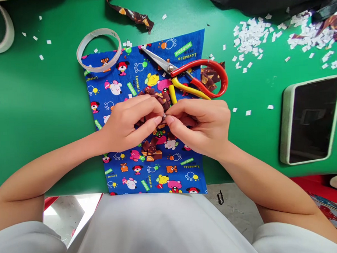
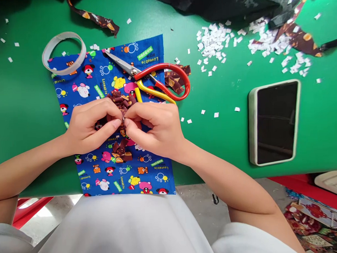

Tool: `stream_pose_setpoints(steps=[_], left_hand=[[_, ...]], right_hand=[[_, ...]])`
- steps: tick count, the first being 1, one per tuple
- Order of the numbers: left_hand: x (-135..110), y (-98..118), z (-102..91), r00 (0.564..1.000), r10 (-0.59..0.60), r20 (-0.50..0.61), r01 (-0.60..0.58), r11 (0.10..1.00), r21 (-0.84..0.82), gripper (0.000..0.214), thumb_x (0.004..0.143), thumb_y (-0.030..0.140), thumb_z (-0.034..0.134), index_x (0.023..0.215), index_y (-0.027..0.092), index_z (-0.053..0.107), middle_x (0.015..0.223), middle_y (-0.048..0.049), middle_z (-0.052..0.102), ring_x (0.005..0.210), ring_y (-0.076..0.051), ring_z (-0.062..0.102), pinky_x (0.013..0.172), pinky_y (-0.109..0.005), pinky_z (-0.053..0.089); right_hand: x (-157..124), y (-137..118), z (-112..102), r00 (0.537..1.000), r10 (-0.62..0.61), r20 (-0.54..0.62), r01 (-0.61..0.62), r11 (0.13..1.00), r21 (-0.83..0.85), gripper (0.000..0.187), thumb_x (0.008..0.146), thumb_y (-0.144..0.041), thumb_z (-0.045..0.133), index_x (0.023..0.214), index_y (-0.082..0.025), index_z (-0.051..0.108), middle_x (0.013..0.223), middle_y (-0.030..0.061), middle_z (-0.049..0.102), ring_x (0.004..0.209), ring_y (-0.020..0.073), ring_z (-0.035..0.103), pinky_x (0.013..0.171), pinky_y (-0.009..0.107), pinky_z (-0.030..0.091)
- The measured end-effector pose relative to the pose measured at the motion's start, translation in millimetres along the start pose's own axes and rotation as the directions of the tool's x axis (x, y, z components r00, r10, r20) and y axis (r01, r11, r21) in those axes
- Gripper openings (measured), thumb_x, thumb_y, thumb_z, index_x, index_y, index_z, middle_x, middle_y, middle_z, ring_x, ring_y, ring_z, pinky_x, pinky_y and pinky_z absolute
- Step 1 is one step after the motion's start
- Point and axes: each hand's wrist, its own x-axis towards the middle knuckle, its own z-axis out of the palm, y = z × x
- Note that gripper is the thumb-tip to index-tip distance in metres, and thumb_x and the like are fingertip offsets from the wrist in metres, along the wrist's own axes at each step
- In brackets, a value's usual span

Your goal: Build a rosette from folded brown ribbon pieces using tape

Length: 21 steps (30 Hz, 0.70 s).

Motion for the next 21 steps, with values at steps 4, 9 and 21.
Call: stream_pose_setpoints(steps=[4, 9, 21], left_hand=[[-0.1, -0.5, 0.7, 1.000, 0.017, 0.011, -0.017, 1.000, 0.013, 0.012, 0.093, 0.017, 0.047, 0.083, 0.017, 0.055, 0.073, 0.0004, 0.058, 0.065, -0.009, 0.052, 0.066, -0.023, 0.046], [-0.5, -0.8, 1.4, 0.999, 0.037, 0.025, -0.038, 0.998, 0.045, 0.012, 0.093, 0.018, 0.047, 0.083, 0.017, 0.054, 0.073, 0.0004, 0.058, 0.065, -0.009, 0.052, 0.068, -0.024, 0.046], [-0.2, -2.0, 0.7, 0.997, 0.043, 0.064, -0.047, 0.998, 0.053, 0.015, 0.095, 0.021, 0.044, 0.084, 0.018, 0.055, 0.071, -0.0004, 0.058, 0.071, -0.012, 0.055, 0.072, -0.027, 0.047]], right_hand=[[0.2, -0.4, 1.3, 1.000, -0.004, 0.012, 0.004, 1.000, 0.001, 0.015, 0.079, -0.009, 0.059, 0.068, -0.018, 0.058, 0.049, -0.0074, 0.049, 0.040, 0.0029, 0.029, 0.037, 0.021, 0.023], [0.0, -0.1, 1.5, 0.999, -0.023, 0.030, 0.024, 1.000, -0.010, 0.016, 0.078, -0.007, 0.058, 0.067, -0.018, 0.056, 0.049, -0.0074, 0.048, 0.041, 0.0036, 0.028, 0.039, 0.022, 0.025], [-1.1, 1.6, 1.0, 0.997, -0.036, 0.069, 0.041, 0.996, -0.079, 0.016, 0.078, -0.012, 0.055, 0.066, -0.022, 0.052, 0.051, -0.0068, 0.052, 0.040, 0.0055, 0.034, 0.040, 0.023, 0.029]])
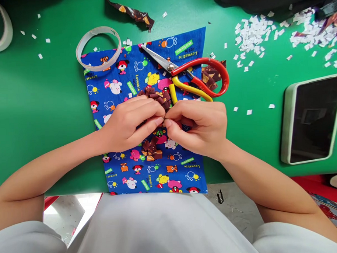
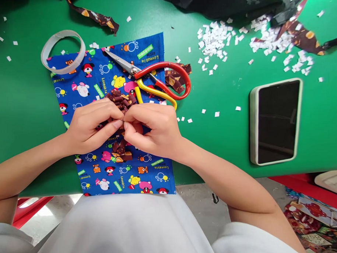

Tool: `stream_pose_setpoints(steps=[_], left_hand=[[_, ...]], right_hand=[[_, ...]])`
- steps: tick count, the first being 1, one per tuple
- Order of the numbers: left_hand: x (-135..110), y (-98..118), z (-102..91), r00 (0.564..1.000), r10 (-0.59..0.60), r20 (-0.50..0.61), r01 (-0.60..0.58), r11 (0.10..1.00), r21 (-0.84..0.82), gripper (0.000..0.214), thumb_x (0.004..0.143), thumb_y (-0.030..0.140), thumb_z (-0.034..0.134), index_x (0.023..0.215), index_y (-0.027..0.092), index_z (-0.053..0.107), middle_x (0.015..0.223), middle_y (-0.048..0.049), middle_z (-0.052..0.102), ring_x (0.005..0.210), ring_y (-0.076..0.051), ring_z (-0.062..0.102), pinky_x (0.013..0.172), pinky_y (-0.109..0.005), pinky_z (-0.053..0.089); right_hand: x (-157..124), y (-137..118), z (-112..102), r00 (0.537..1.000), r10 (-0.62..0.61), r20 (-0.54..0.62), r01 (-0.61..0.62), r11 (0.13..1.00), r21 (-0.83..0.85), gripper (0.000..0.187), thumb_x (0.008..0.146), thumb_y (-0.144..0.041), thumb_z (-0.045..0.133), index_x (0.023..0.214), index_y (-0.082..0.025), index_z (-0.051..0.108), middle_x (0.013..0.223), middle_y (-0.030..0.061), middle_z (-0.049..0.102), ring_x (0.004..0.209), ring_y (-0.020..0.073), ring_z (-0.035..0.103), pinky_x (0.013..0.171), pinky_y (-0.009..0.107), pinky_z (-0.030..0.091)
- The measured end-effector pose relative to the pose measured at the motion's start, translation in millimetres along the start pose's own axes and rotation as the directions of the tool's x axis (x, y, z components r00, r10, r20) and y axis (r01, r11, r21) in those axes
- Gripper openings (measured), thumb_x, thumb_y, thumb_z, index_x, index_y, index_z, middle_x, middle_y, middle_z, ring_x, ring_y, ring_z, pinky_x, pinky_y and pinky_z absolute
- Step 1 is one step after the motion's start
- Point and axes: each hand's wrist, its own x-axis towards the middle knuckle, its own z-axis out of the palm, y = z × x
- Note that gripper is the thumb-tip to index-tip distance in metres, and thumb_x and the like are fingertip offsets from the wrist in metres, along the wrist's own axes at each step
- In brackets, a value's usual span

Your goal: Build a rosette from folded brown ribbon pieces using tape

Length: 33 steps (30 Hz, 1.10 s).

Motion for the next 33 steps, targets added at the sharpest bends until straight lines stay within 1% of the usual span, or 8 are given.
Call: stream_pose_setpoints(steps=[4, 9, 12, 15, 18, 22, 27, 33], left_hand=[[0, 0, -0.5, 0.999, -0.028, 0.021, 0.029, 1.000, -0.002, 0.018, 0.095, 0.022, 0.043, 0.083, 0.018, 0.056, 0.072, -0.0011, 0.059, 0.072, -0.012, 0.056, 0.072, -0.027, 0.047], [0, 0, 0.0, 0.999, -0.036, 0.007, 0.036, 0.999, 0.004, 0.017, 0.093, 0.021, 0.046, 0.083, 0.018, 0.058, 0.072, -0.0011, 0.062, 0.071, -0.012, 0.056, 0.071, -0.026, 0.047], [0, 0, 0.8, 0.999, -0.036, -0.022, 0.036, 0.999, 0.003, 0.016, 0.092, 0.020, 0.048, 0.081, 0.018, 0.060, 0.069, -0.0002, 0.061, 0.068, -0.011, 0.054, 0.068, -0.025, 0.046], [0, 1, 1.8, 0.998, -0.045, -0.050, 0.045, 0.999, 0.004, 0.018, 0.090, 0.019, 0.049, 0.078, 0.017, 0.061, 0.067, 0.0004, 0.061, 0.065, -0.010, 0.053, 0.065, -0.024, 0.045], [0, 1, 2.9, 0.996, -0.065, -0.054, 0.066, 0.997, 0.026, 0.019, 0.089, 0.019, 0.049, 0.075, 0.017, 0.063, 0.065, 0.0005, 0.062, 0.063, -0.010, 0.052, 0.064, -0.024, 0.045], [1, 1, 4.2, 0.996, -0.074, -0.059, 0.076, 0.997, 0.035, 0.019, 0.087, 0.019, 0.049, 0.074, 0.018, 0.063, 0.064, 0.0011, 0.061, 0.061, -0.010, 0.050, 0.063, -0.024, 0.045], [1, 2, 3.9, 0.989, -0.131, -0.061, 0.133, 0.991, 0.029, 0.018, 0.085, 0.019, 0.050, 0.069, 0.019, 0.060, 0.061, 0.0014, 0.060, 0.061, -0.010, 0.051, 0.060, -0.025, 0.044], [2, 4, 2.4, 0.987, -0.143, -0.070, 0.142, 0.990, -0.017, 0.017, 0.084, 0.020, 0.051, 0.068, 0.020, 0.058, 0.062, 0.0014, 0.061, 0.060, -0.010, 0.051, 0.059, -0.025, 0.045]], right_hand=[[0, -1, 0, 1.000, 0.012, 0.021, -0.011, 0.999, -0.053, 0.016, 0.079, -0.014, 0.053, 0.065, -0.022, 0.051, 0.050, -0.0058, 0.051, 0.040, 0.0063, 0.034, 0.040, 0.024, 0.030], [0, 0, 3, 0.997, -0.067, -0.025, 0.065, 0.994, -0.084, 0.017, 0.077, -0.009, 0.054, 0.066, -0.022, 0.051, 0.052, -0.0058, 0.052, 0.041, 0.0058, 0.035, 0.040, 0.023, 0.032], [0, 2, 5, 0.991, -0.119, -0.053, 0.114, 0.989, -0.090, 0.019, 0.076, -0.006, 0.055, 0.066, -0.021, 0.050, 0.052, -0.0060, 0.053, 0.042, 0.0055, 0.037, 0.041, 0.022, 0.033], [1, 3, 7, 0.988, -0.144, -0.063, 0.137, 0.985, -0.109, 0.019, 0.075, -0.006, 0.054, 0.066, -0.022, 0.049, 0.052, -0.0060, 0.052, 0.042, 0.0057, 0.039, 0.042, 0.022, 0.034], [0, 3, 8, 0.990, -0.129, -0.055, 0.121, 0.984, -0.129, 0.019, 0.075, -0.007, 0.052, 0.066, -0.022, 0.047, 0.051, -0.0060, 0.051, 0.042, 0.0062, 0.040, 0.041, 0.022, 0.033], [0, 1, 10, 0.989, -0.125, -0.078, 0.115, 0.986, -0.122, 0.019, 0.074, -0.007, 0.053, 0.065, -0.022, 0.047, 0.051, -0.0061, 0.051, 0.042, 0.0059, 0.040, 0.040, 0.022, 0.032], [0, 0, 9, 0.997, -0.066, -0.031, 0.062, 0.992, -0.114, 0.017, 0.076, -0.011, 0.051, 0.064, -0.023, 0.048, 0.052, -0.0051, 0.053, 0.042, 0.0065, 0.040, 0.041, 0.023, 0.032], [0, -2, 6, 1.000, -0.023, -0.018, 0.021, 0.995, -0.100, 0.016, 0.078, -0.013, 0.052, 0.065, -0.023, 0.050, 0.049, -0.0055, 0.049, 0.040, 0.0065, 0.035, 0.040, 0.024, 0.030]])
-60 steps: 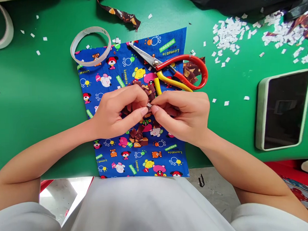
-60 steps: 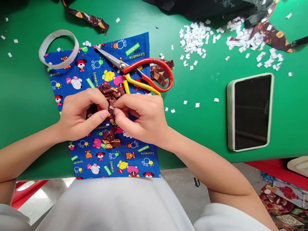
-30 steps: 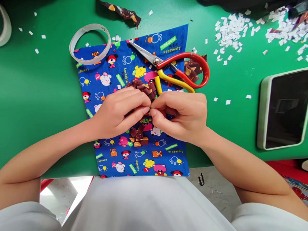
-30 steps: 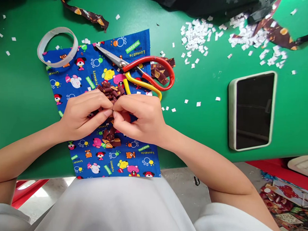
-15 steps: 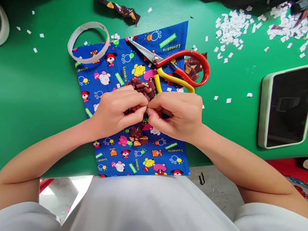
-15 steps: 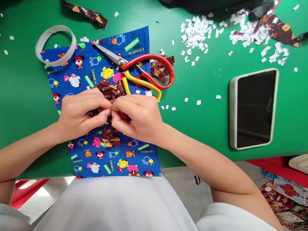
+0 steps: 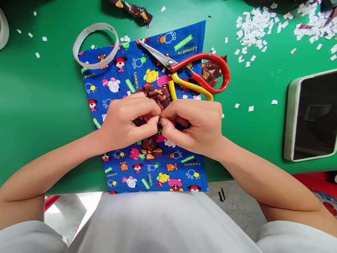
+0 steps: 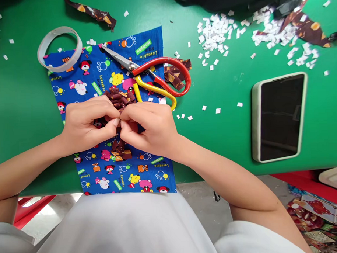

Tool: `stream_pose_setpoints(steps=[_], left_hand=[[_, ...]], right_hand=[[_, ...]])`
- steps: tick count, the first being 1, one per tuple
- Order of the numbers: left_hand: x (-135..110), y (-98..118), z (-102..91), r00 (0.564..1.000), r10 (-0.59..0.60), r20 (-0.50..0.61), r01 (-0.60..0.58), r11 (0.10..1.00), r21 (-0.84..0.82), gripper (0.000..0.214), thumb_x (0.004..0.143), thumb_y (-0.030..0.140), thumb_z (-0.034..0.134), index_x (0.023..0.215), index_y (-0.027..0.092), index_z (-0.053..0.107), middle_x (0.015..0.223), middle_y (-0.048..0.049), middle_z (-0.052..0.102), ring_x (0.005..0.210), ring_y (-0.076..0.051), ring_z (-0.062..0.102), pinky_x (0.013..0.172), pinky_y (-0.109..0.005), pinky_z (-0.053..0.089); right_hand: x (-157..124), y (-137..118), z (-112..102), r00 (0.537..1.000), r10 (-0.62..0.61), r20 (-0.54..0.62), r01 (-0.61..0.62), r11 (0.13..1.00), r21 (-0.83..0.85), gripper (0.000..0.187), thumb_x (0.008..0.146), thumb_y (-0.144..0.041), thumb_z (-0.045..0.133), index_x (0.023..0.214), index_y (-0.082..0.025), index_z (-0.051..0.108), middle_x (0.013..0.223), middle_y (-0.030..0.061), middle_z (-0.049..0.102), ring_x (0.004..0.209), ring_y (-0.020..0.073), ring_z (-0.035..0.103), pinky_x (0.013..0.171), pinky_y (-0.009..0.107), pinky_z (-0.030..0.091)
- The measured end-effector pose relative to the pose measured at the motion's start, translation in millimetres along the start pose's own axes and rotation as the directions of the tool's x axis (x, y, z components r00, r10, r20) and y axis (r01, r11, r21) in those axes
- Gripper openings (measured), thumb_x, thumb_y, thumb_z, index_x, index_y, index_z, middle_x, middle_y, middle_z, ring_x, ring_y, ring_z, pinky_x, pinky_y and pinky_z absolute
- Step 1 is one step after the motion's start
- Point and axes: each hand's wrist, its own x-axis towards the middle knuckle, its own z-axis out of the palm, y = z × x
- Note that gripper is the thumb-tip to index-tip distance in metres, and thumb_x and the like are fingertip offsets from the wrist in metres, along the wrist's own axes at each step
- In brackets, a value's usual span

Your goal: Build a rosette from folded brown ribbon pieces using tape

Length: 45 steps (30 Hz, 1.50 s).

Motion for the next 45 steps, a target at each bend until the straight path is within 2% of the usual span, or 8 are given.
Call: stream_pose_setpoints(steps=[10, 13, 17, 30, 35, 38, 41, 45], left_hand=[[-0.1, 0.7, -5.8, 0.998, -0.053, 0.045, 0.057, 0.993, -0.101, 0.019, 0.089, 0.025, 0.045, 0.072, 0.021, 0.053, 0.064, 0.0004, 0.060, 0.059, -0.010, 0.054, 0.057, -0.025, 0.045], [-0.1, 0.6, -5.5, 0.998, -0.007, 0.065, 0.011, 0.998, -0.066, 0.022, 0.092, 0.030, 0.043, 0.075, 0.020, 0.053, 0.067, -0.0008, 0.059, 0.062, -0.010, 0.055, 0.059, -0.025, 0.046], [-0.4, -0.3, -3.6, 0.993, 0.044, 0.109, -0.041, 0.999, -0.023, 0.022, 0.094, 0.032, 0.041, 0.082, 0.020, 0.056, 0.069, -0.0019, 0.057, 0.066, -0.013, 0.057, 0.063, -0.028, 0.049], [-1.1, -2.1, -3.3, 0.996, 0.056, 0.076, -0.052, 0.997, -0.049, 0.020, 0.094, 0.024, 0.040, 0.081, 0.019, 0.055, 0.073, -0.0021, 0.059, 0.068, -0.012, 0.057, 0.066, -0.028, 0.050], [0.6, -4.3, -4.1, 1.000, -0.001, 0.017, 0.003, 0.992, -0.122, 0.025, 0.096, 0.031, 0.040, 0.079, 0.020, 0.055, 0.076, -0.0035, 0.062, 0.074, -0.014, 0.061, 0.070, -0.031, 0.052], [2.1, -5.1, -4.1, 0.997, 0.051, 0.051, -0.042, 0.985, -0.166, 0.025, 0.096, 0.032, 0.041, 0.080, 0.020, 0.056, 0.082, -0.0042, 0.064, 0.080, -0.015, 0.063, 0.073, -0.032, 0.053], [2.4, -4.7, -4.4, 0.992, 0.100, 0.077, -0.085, 0.980, -0.180, 0.022, 0.095, 0.029, 0.044, 0.080, 0.019, 0.056, 0.077, -0.0028, 0.063, 0.076, -0.014, 0.061, 0.071, -0.030, 0.051], [0.8, -4.4, -5.2, 0.997, 0.048, 0.060, -0.038, 0.985, -0.169, 0.018, 0.095, 0.025, 0.047, 0.081, 0.019, 0.057, 0.074, -0.0012, 0.063, 0.070, -0.011, 0.059, 0.065, -0.026, 0.048]], right_hand=[[-2.0, 0.8, -4.2, 0.999, 0.046, 0.007, -0.046, 0.998, 0.035, 0.014, 0.079, -0.017, 0.052, 0.065, -0.022, 0.051, 0.044, -0.0068, 0.041, 0.038, 0.0069, 0.032, 0.039, 0.024, 0.028], [-1.9, 0.6, -4.7, 0.998, 0.066, 0.019, -0.067, 0.997, 0.045, 0.015, 0.080, -0.018, 0.052, 0.065, -0.022, 0.053, 0.044, -0.0066, 0.043, 0.038, 0.0068, 0.033, 0.039, 0.024, 0.028], [-1.4, 0.5, -4.9, 1.000, 0.025, -0.008, -0.024, 0.995, 0.096, 0.015, 0.080, -0.014, 0.053, 0.068, -0.021, 0.055, 0.046, -0.0068, 0.047, 0.038, 0.0057, 0.035, 0.039, 0.023, 0.029], [-1.7, 0.5, -5.7, 1.000, -0.005, -0.016, 0.007, 0.994, 0.111, 0.015, 0.080, -0.011, 0.055, 0.069, -0.021, 0.055, 0.048, -0.0069, 0.048, 0.039, 0.0051, 0.035, 0.039, 0.022, 0.029], [-1.8, 1.8, -3.5, 0.994, 0.040, -0.098, -0.024, 0.986, 0.163, 0.014, 0.080, -0.013, 0.053, 0.068, -0.020, 0.054, 0.052, -0.0059, 0.051, 0.041, 0.0052, 0.039, 0.042, 0.020, 0.033], [-1.8, 2.8, -1.2, 0.988, 0.053, -0.143, -0.024, 0.981, 0.192, 0.014, 0.081, -0.014, 0.054, 0.069, -0.020, 0.054, 0.051, -0.0056, 0.049, 0.042, 0.0055, 0.041, 0.043, 0.020, 0.035], [-2.6, 3.8, 0.5, 0.983, 0.065, -0.169, -0.032, 0.981, 0.192, 0.015, 0.082, -0.013, 0.054, 0.069, -0.020, 0.054, 0.051, -0.0056, 0.048, 0.043, 0.0056, 0.042, 0.043, 0.020, 0.035], [-6.0, 5.6, 4.0, 0.981, 0.090, -0.173, -0.049, 0.972, 0.229, 0.010, 0.087, -0.016, 0.054, 0.079, -0.021, 0.055, 0.055, -0.0058, 0.051, 0.044, 0.0060, 0.045, 0.043, 0.021, 0.036]])
